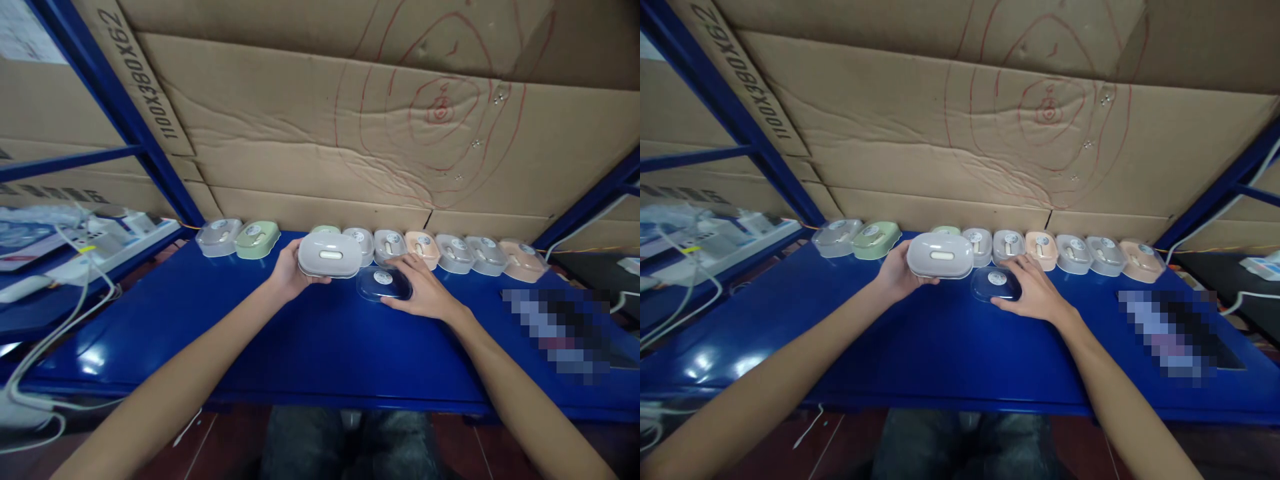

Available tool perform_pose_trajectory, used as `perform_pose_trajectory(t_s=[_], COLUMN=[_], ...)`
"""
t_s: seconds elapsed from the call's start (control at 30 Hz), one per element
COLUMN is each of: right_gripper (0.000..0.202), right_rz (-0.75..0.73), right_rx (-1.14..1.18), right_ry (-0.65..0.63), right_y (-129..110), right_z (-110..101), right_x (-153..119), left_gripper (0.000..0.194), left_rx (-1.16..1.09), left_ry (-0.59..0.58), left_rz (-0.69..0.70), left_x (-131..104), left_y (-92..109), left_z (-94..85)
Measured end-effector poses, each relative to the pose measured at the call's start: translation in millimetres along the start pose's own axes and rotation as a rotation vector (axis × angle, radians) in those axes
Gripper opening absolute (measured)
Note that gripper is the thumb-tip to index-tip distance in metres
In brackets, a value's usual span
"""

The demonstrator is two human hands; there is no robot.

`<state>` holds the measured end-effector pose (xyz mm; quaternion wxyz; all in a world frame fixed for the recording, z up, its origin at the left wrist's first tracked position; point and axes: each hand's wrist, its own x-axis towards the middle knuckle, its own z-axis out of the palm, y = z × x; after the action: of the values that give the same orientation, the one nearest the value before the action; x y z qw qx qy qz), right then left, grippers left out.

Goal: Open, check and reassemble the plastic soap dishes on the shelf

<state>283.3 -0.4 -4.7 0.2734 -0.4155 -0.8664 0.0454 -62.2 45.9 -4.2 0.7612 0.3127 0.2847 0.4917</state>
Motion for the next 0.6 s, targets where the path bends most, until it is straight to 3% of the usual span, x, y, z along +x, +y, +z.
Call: perform_pose_trajectory(t_s=[0.17,0.3,0.4,0.6], right_gripper=[0.096,0.117,0.104,0.079], right_rz=[0.013,-0.050,-0.059,0.021], right_rx=[0.107,0.153,0.203,0.303], right_ry=[0.193,0.171,0.198,0.291], right_y=[-19.6,-33.2,-38.9,-41.6], right_z=[4.0,16.0,22.0,18.7], right_x=[2.1,2.6,3.2,4.7], left_gripper=[0.043,0.051,0.061,0.067], left_rx=[0.017,0.069,0.144,0.338], left_ry=[-0.172,-0.315,-0.383,-0.352], left_rz=[-0.086,-0.132,-0.128,0.101], left_x=[-8.3,-16.3,-22.7,-33.9], left_y=[-19.0,-31.0,-35.4,-34.3], left_z=[13.4,30.7,42.3,54.0])
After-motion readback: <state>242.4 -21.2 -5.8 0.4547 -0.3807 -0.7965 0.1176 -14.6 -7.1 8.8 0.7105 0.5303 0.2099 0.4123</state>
